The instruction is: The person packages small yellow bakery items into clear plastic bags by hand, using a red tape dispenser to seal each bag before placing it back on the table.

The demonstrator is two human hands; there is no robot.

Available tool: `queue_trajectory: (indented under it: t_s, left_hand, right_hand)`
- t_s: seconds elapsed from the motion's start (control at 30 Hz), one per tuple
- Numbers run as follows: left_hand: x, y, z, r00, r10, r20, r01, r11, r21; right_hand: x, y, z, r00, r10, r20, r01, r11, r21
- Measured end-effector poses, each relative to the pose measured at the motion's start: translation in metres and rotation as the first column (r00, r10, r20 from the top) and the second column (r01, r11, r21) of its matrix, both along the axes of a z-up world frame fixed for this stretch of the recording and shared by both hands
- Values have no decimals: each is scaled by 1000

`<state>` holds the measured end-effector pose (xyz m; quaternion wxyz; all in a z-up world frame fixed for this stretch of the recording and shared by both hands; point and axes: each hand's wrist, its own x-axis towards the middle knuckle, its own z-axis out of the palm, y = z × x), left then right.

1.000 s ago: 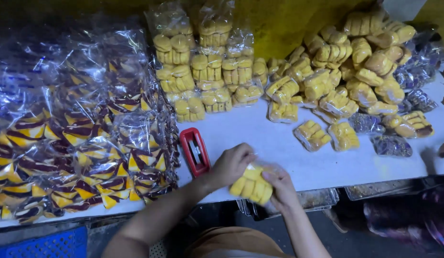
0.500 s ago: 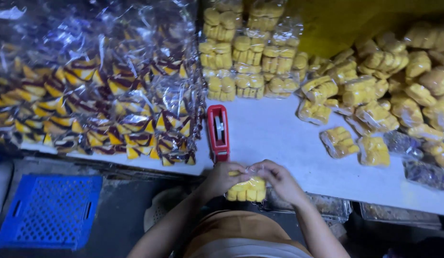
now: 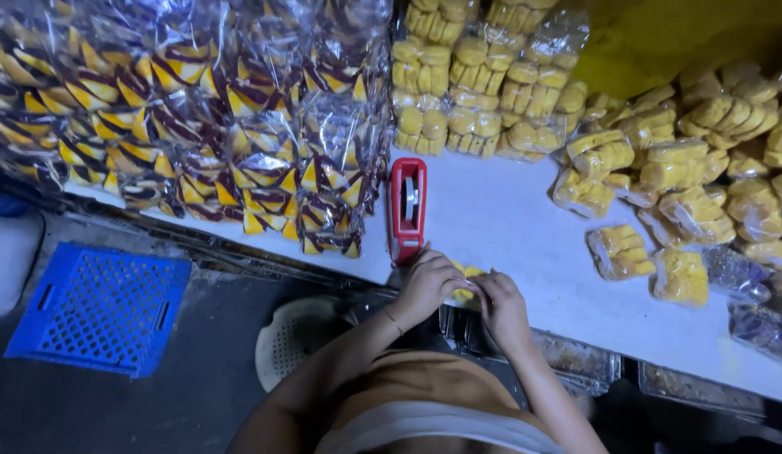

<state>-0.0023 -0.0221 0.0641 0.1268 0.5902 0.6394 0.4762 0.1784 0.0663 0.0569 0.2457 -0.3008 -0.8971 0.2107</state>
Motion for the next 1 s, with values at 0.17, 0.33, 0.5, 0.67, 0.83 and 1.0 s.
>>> queue_trajectory:
  t_s: [0.17,0.33,0.5,0.67,0.83,1.0]
  left_hand:
    - [10,8,-62,992,74,-102,-62,992,111]
    - [-1,-9,-88,955,125,268,-168,975,145]
    - [-17,-58,-84,873,384,302,-373,923,-95]
    - [-27,-68,-67,849,429,308,-409,903,-129]
    - [-28,-53,-34,860,448,243,-432,894,-119]
    - [-15,-19,47,955,57,292,-115,976,187]
  right_hand:
    - [-10,-4,-31,992,-91,-89,82,992,-101]
    - [-59,16,-28,934,-273,-230,170,907,-386]
    - [-161,9,-10,983,-148,-111,0,604,-797]
    - [-130,4,-14,999,-49,-10,34,821,-570]
    - [-82,-5,12,995,2,-99,-57,827,-560]
    - [-58,-8,39,911,-300,-283,6,697,-717]
